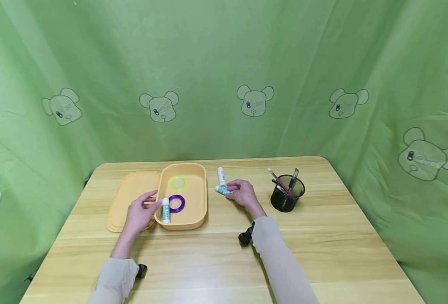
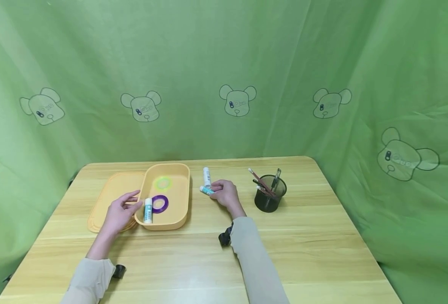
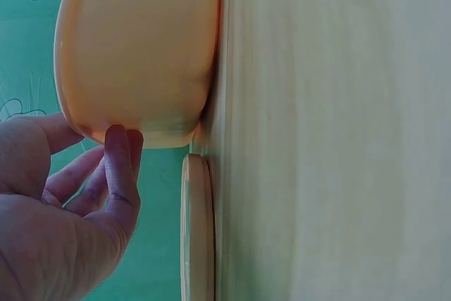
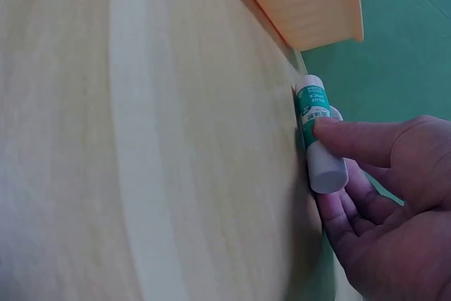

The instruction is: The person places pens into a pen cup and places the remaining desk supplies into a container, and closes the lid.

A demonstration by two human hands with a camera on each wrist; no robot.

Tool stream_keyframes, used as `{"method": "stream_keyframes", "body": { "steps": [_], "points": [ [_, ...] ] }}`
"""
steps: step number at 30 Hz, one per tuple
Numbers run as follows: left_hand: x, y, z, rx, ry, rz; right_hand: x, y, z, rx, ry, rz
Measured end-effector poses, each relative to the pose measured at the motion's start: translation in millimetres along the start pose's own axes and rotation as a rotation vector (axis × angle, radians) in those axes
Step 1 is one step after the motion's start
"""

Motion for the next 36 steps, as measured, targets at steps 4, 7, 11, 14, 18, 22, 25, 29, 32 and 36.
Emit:
{"method": "stream_keyframes", "body": {
  "steps": [4, 7, 11, 14, 18, 22, 25, 29, 32, 36],
  "points": [
    [1.2, -0.8, 0.7, 0.002, -0.002, 0.002, -1.3, -0.5, -1.5, -0.013, 0.001, -0.004],
    [1.8, -1.0, 0.5, 0.001, -0.001, 0.004, -1.5, -2.9, -3.3, -0.033, 0.009, 0.001],
    [2.0, -1.1, 0.1, 0.001, 0.004, 0.009, -4.3, -7.1, -6.5, -0.071, 0.033, 0.078],
    [1.5, -1.0, 0.4, 0.002, 0.003, 0.009, -8.1, -9.6, -8.0, -0.097, 0.050, 0.166],
    [0.8, -1.0, 0.8, 0.000, 0.003, 0.010, -11.1, -11.1, -8.1, -0.109, 0.056, 0.244],
    [0.8, -0.9, 0.6, -0.003, 0.007, 0.012, -11.1, -11.1, -7.4, -0.108, 0.061, 0.297],
    [1.0, -0.7, 0.1, -0.004, 0.008, 0.010, -10.8, -11.1, -7.9, -0.106, 0.075, 0.326],
    [1.7, -0.5, -0.6, -0.004, 0.004, 0.006, -10.6, -11.3, -8.8, -0.105, 0.093, 0.354],
    [2.1, -0.4, -1.0, -0.005, 0.000, 0.003, -10.9, -11.4, -9.1, -0.106, 0.094, 0.369],
    [1.9, -0.4, -1.4, -0.008, -0.003, 0.000, -13.0, -11.0, -10.1, -0.111, 0.088, 0.392]
  ]
}}
Point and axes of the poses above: each hand's wrist, its own z-axis towards the middle knuckle, its own y-axis out of the palm, x = y × z, the point moved 2 cm from there along z, towards the middle knuckle, and after that the axes turned 10 degrees about x, right-handed, at the moved point
